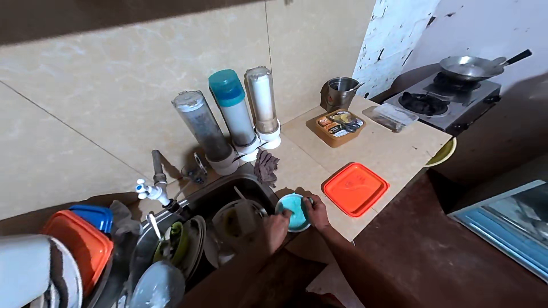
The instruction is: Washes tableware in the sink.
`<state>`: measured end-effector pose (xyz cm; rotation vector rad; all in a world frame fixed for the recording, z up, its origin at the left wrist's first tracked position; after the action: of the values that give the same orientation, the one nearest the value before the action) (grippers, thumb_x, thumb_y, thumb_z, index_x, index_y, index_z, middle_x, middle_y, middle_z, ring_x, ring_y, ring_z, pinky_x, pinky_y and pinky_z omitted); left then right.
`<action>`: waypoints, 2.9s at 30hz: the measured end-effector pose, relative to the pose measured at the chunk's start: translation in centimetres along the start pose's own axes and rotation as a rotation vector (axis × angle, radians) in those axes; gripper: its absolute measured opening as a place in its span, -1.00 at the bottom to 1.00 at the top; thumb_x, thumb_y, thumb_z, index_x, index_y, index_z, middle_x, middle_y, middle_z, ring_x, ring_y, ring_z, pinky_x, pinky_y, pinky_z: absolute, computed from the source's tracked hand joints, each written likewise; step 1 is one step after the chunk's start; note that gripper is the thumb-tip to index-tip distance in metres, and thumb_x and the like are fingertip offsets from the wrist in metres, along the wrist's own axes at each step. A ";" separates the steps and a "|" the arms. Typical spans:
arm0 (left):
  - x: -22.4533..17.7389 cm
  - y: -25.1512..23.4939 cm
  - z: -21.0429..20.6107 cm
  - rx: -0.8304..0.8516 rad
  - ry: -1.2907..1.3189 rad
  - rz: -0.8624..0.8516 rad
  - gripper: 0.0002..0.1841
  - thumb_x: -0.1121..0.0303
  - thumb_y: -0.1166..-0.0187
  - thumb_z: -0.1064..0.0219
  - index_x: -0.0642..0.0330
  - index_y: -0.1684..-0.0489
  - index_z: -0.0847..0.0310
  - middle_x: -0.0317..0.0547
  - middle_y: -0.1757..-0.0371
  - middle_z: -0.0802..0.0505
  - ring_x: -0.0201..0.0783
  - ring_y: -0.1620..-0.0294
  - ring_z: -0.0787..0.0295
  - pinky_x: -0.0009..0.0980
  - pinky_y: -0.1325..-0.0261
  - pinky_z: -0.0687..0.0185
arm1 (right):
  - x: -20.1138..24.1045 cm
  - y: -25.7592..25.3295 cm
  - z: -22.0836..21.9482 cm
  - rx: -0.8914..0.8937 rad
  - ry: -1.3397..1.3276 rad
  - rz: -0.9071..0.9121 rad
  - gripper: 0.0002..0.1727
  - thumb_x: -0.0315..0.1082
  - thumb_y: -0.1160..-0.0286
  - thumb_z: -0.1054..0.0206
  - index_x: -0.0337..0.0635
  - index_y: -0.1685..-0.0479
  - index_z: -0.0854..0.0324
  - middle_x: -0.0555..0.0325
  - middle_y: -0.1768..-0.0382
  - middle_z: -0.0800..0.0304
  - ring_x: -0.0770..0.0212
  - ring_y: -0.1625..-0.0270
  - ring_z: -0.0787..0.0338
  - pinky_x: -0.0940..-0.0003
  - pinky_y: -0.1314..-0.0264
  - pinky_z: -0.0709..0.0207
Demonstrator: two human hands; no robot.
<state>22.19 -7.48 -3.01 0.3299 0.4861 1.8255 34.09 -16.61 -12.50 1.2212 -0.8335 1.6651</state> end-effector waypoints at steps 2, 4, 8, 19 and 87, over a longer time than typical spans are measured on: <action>0.6 -2.1 1.2 -0.075 -0.007 0.042 -0.56 0.49 -0.85 0.11 0.20 -0.66 -0.33 0.39 -0.27 -0.75 0.36 -0.18 -0.78 0.21 -0.17 -0.65 | -0.2 0.0 -0.1 0.037 -0.012 -0.029 -0.69 -0.36 -0.67 -0.25 -0.40 -0.17 -0.71 -0.31 -0.18 -0.75 -0.15 -0.28 -0.73 -0.08 -0.42 -0.52; 0.7 -3.6 1.3 -0.105 -0.022 0.079 -0.57 0.48 -0.85 0.12 0.24 -0.64 -0.33 0.40 -0.27 -0.75 0.35 -0.21 -0.78 0.19 -0.18 -0.66 | -0.2 -0.1 0.0 0.041 -0.012 -0.045 -0.69 -0.37 -0.66 -0.26 -0.40 -0.19 -0.70 -0.29 -0.19 -0.74 -0.13 -0.29 -0.73 -0.06 -0.43 -0.52; 0.2 -1.7 -0.1 -0.106 -0.030 0.103 -0.58 0.51 -0.83 0.08 0.31 -0.62 -0.33 0.39 -0.21 -0.78 0.32 -0.14 -0.82 0.13 -0.15 -0.71 | 0.0 0.1 -0.2 -0.015 -0.009 -0.029 -0.71 -0.39 -0.64 -0.27 -0.41 -0.16 -0.71 -0.31 -0.19 -0.75 -0.18 -0.31 -0.73 -0.11 -0.45 -0.52; 1.0 -2.2 1.7 -0.026 0.015 0.072 -0.56 0.49 -0.83 0.08 0.21 -0.66 -0.32 0.38 -0.27 -0.76 0.35 -0.28 -0.75 0.21 -0.23 -0.63 | 0.5 -0.1 -0.6 0.096 0.097 0.017 -0.67 -0.36 -0.67 -0.22 -0.33 -0.25 -0.73 -0.29 -0.26 -0.73 -0.25 -0.39 -0.68 -0.29 -0.46 -0.42; 0.0 -1.4 2.0 -0.001 -0.065 0.067 -0.58 0.51 -0.81 0.04 0.27 -0.60 -0.37 0.36 -0.20 -0.79 0.31 -0.21 -0.79 0.17 -0.17 -0.66 | 0.8 0.3 -0.4 0.020 0.106 -0.021 -0.67 -0.37 -0.69 -0.21 -0.34 -0.25 -0.72 -0.29 -0.25 -0.74 -0.27 -0.37 -0.68 -0.33 -0.44 -0.41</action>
<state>24.30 -6.82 -1.92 0.4078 0.4332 1.8734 33.58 -16.20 -11.84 1.1412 -0.7386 1.7096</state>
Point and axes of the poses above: each hand's wrist, its own y-axis away from the middle knuckle, its own z-axis out of the back of the hand, x = y × z, the point moved 8 cm from there along -y, towards the middle knuckle
